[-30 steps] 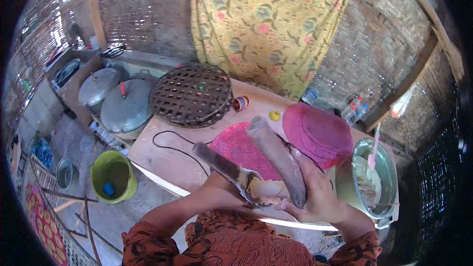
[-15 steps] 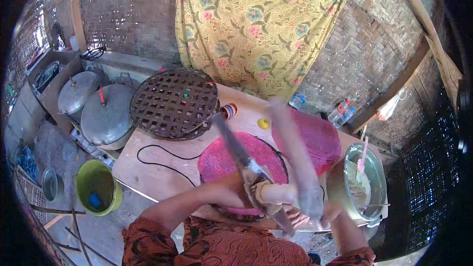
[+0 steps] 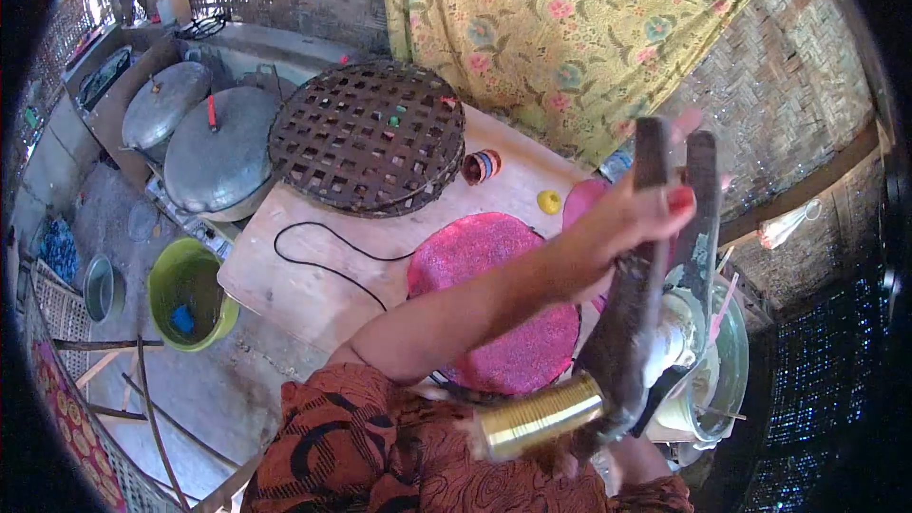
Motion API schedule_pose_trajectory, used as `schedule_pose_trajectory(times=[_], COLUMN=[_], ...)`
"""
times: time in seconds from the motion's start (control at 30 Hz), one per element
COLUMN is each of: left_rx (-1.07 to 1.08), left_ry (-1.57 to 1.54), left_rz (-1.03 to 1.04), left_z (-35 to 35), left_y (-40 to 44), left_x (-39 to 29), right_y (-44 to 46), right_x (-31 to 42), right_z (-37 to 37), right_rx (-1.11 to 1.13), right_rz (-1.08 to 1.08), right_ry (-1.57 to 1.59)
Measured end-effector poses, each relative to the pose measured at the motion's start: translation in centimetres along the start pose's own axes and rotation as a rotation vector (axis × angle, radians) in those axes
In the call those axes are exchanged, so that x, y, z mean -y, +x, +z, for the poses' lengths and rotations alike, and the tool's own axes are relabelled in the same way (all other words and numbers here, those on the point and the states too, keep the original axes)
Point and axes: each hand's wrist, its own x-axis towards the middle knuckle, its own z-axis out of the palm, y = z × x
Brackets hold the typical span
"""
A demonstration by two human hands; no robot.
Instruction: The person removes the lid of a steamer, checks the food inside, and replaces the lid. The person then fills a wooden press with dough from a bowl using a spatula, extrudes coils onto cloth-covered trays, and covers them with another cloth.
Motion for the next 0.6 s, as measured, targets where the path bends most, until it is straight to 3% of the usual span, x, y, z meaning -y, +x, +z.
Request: schedule_pose_trajectory(times=[0.03,0.17,0.23,0.33,0.47,0.6], left_rx=[-0.127,-0.123,-0.322,-0.493,-0.603,-0.733], left_ry=[-0.193,-0.442,-0.604,-0.843,-0.824,-0.855], left_rz=[-0.044,-0.229,-0.370,-0.374,-0.296,-0.195], left_z=[0.3,-6.6,-9.8,-14.0,-15.8,-15.4], left_y=[-0.5,-2.8,-5.4,-11.4,-17.4,-18.1], left_x=[-0.7,1.0,3.2,6.8,9.4,9.5], right_y=[0.0,-1.1,-1.2,-0.2,0.5,0.1], right_x=[0.0,1.0,0.6,-0.6,-1.3,-0.1], right_z=[-0.1,0.1,-0.1,-1.5,-0.8,1.2], right_rx=[-0.013,-0.054,-0.058,-0.018,0.039,-0.091], right_rz=[-0.003,-0.013,0.000,0.045,0.103,0.082], right_ry=[-0.002,-0.062,-0.051,0.029,0.088,-0.163])
